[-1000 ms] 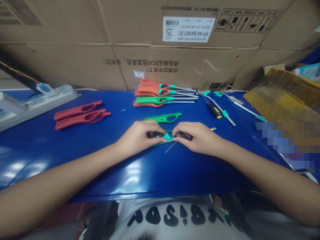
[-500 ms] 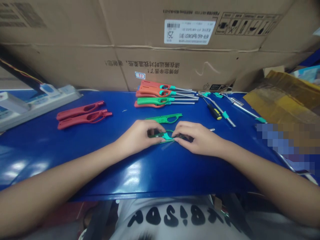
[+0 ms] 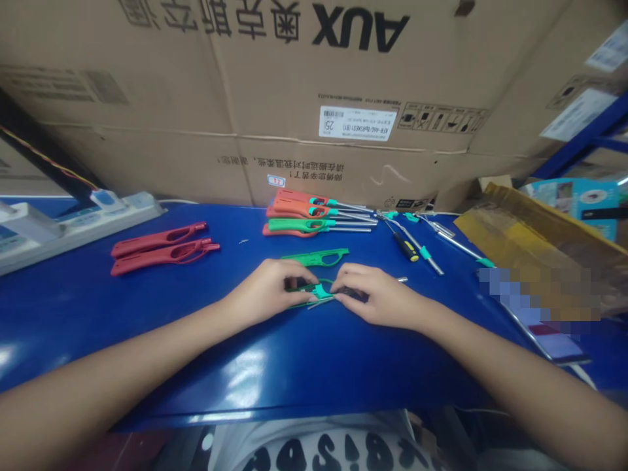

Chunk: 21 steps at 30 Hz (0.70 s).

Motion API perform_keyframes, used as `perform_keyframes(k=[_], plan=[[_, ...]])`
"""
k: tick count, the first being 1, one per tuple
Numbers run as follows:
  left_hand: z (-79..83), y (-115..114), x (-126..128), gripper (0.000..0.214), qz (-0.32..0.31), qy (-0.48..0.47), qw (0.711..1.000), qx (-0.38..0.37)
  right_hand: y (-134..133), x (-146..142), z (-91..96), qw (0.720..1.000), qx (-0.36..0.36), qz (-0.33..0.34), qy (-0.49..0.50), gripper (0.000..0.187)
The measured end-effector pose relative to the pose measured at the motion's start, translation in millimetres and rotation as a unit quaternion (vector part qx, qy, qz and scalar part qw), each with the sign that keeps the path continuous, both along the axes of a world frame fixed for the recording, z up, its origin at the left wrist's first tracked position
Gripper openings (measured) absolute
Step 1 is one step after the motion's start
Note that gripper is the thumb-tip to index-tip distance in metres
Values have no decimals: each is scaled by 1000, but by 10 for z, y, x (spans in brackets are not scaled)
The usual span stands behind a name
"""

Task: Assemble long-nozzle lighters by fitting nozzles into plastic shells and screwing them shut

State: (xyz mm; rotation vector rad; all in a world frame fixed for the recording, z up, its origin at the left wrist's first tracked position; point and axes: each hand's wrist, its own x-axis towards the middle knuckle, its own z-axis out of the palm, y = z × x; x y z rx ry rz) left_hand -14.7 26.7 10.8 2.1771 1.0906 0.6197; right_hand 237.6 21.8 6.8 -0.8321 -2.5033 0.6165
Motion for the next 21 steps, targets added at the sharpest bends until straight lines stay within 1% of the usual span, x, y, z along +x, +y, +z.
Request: perform_keyframes(k=[3, 5, 6, 7, 8, 9, 10, 11, 12, 13, 14, 15, 17, 19, 21], plan=[[30, -12, -20, 24, -17, 9, 1000, -7, -6, 6, 14, 1000, 0, 4, 8, 16], [70, -38, -40, 32, -25, 31, 999, -2, 18, 37, 50, 1000, -6, -1, 22, 16], [96, -55, -52, 38, -28, 49, 998, 9, 46, 71, 80, 999, -4, -16, 29, 17], [126, -75, -67, 45, -30, 72, 997, 29, 88, 123, 117, 998, 1, -45, 32, 18], [159, -96, -83, 52, -35, 102, 993, 51, 143, 194, 158, 995, 15, -90, 32, 20], [193, -118, -100, 56, -42, 136, 987, 70, 211, 286, 203, 988, 34, -150, 24, 21], [228, -138, -118, 58, -45, 170, 981, 85, 288, 397, 246, 970, 47, -239, 5, 25], [260, -157, -135, 61, -49, 200, 974, 95, 371, 523, 285, 942, 60, -327, -35, 29], [287, -171, -150, 61, -50, 223, 968, 102, 455, 658, 315, 906, 74, -408, -78, 33], [308, -181, -163, 60, -51, 240, 964, 103, 536, 797, 333, 868, 80, -474, -127, 38], [320, -185, -172, 58, -55, 249, 962, 101, 610, 931, 337, 829, 75, -523, -184, 43], [322, -184, -178, 56, -59, 251, 961, 99, 676, 1056, 328, 807, 66, -550, -206, 48], [297, -169, -178, 50, -67, 237, 964, 96, 777, 1258, 274, 773, 43, -591, -226, 50], [242, -144, -164, 44, -73, 207, 971, 98, 846, 1390, 195, 752, 26, -615, -236, 48], [170, -117, -143, 41, -84, 166, 977, 102, 897, 1464, 117, 739, 15, -629, -239, 42]])
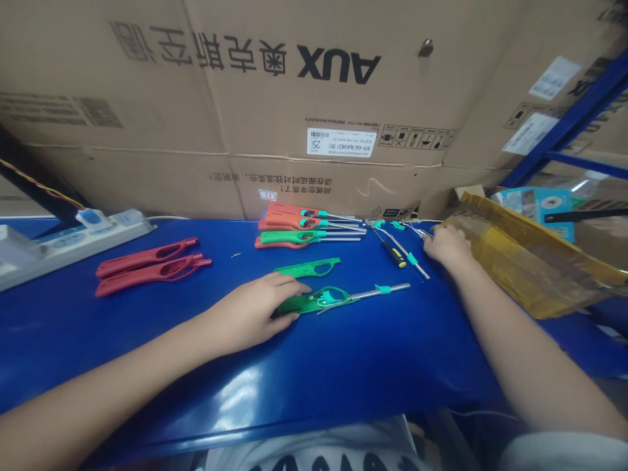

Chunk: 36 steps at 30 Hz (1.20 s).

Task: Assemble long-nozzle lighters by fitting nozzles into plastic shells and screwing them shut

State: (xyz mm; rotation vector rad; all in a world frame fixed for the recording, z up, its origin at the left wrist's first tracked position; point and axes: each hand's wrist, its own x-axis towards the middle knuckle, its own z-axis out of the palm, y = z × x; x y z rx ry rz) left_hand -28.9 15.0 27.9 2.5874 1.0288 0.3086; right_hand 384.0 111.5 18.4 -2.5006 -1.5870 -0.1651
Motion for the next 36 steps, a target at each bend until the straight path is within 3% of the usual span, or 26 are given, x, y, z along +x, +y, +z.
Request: perform_keyframes(k=[8, 12, 15, 18, 22, 24, 25, 27, 30, 33, 36], plan=[[-222, 59, 80, 35, -39, -120, 992, -1, 142, 106, -126, 998, 27, -38, 52, 23], [-262, 67, 95, 32, -32, -137, 990, -1, 118, 93, -98, 994, 59, -33, 87, 13], [-273, 67, 96, 35, -23, -153, 988, 7, 66, 4, -15, 988, 122, 2, 99, 11], [-261, 45, 116, 41, -4, -182, 983, 15, -7, -241, 81, 970, 185, 80, 137, 16], [-197, -30, 216, 39, 82, -252, 963, -48, -297, -877, 120, 922, 173, 233, 255, 24], [-150, -79, 287, 43, 125, -293, 941, -116, -545, -1240, 112, 820, 133, 375, 410, 25], [-126, -103, 321, 44, 136, -318, 926, -151, -673, -1401, 108, 787, 107, 416, 442, 24], [-83, -146, 373, 40, 134, -358, 902, -201, -890, -1638, 107, 755, 62, 471, 452, 16], [-47, -187, 398, 29, 129, -375, 887, -236, -1027, -1728, 110, 745, 40, 499, 441, 8], [-54, -184, 380, 32, 159, -388, 874, -246, -980, -1573, 106, 756, 27, 539, 370, 5], [-76, -156, 368, 37, 181, -407, 852, -277, -909, -1380, 77, 736, -5, 609, 295, 14]])
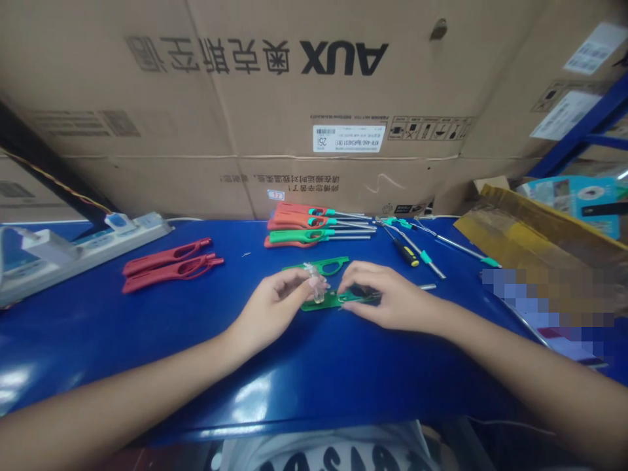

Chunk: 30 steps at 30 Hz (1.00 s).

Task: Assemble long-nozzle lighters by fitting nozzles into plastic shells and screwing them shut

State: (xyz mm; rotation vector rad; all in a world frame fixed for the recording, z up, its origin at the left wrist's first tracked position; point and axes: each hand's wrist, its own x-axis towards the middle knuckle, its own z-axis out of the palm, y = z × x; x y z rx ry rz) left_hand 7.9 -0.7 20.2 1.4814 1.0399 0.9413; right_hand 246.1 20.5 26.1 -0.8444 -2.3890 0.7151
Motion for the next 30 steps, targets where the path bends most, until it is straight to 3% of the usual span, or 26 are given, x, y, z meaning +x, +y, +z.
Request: perform_keyframes(k=[4, 10, 16, 22, 26, 30], plan=[[-10, 32, 15, 39, -28, -8, 1000, -11, 16, 95, -74, 997, 8, 37, -65, 10], [-49, 93, -15, 40, -72, 19, 997, -29, 24, 83, -111, 997, 30, 36, -56, 5], [-80, 103, -49, 39, -65, 5, 997, -49, 29, 104, -128, 993, 45, 31, -108, 6], [-74, 96, -76, 33, -76, 27, 995, -59, 33, 81, -160, 999, 7, 28, -15, 3], [-63, 69, -95, 29, -100, 31, 992, -77, 24, 48, -171, 1000, -6, 18, -2, 6], [-40, 24, -103, 23, -105, 47, 992, -43, -5, 12, -173, 1000, -22, 20, 6, 7]])
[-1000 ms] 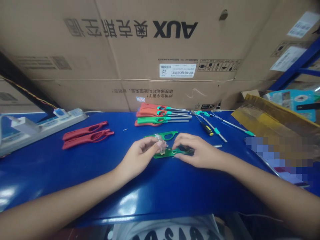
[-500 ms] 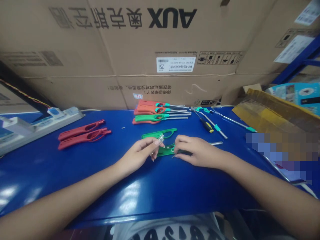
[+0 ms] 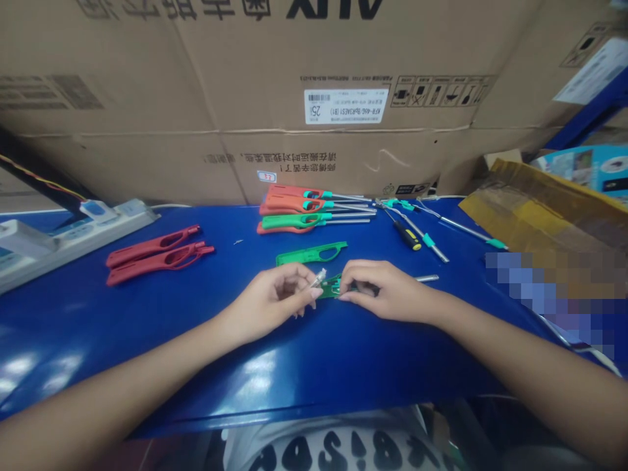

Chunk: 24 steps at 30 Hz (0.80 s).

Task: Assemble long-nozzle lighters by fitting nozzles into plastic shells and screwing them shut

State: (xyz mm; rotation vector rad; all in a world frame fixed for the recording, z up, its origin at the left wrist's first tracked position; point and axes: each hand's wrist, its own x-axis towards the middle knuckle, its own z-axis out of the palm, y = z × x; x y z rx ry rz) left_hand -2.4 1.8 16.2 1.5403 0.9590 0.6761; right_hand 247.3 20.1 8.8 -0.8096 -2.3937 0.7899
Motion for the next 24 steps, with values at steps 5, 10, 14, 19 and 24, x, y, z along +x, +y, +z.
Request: perform_keyframes(k=[5, 10, 14, 19, 24], plan=[[-40, -36, -5, 25, 9, 10, 998, 58, -41, -24, -31, 1000, -4, 7, 17, 4], [-93, -30, -15, 26, 2, 32, 997, 65, -55, -18, -90, 999, 24, 3, 35, 13], [-89, -22, -20, 26, 3, 46, 996, 77, -59, -8, -98, 999, 30, 7, 33, 16], [-94, -28, -27, 24, 5, 88, 990, 108, -67, -3, -85, 999, 34, 12, 27, 16], [-90, -42, -25, 21, 4, 102, 987, 123, -65, -2, -81, 999, 23, 6, 32, 23]])
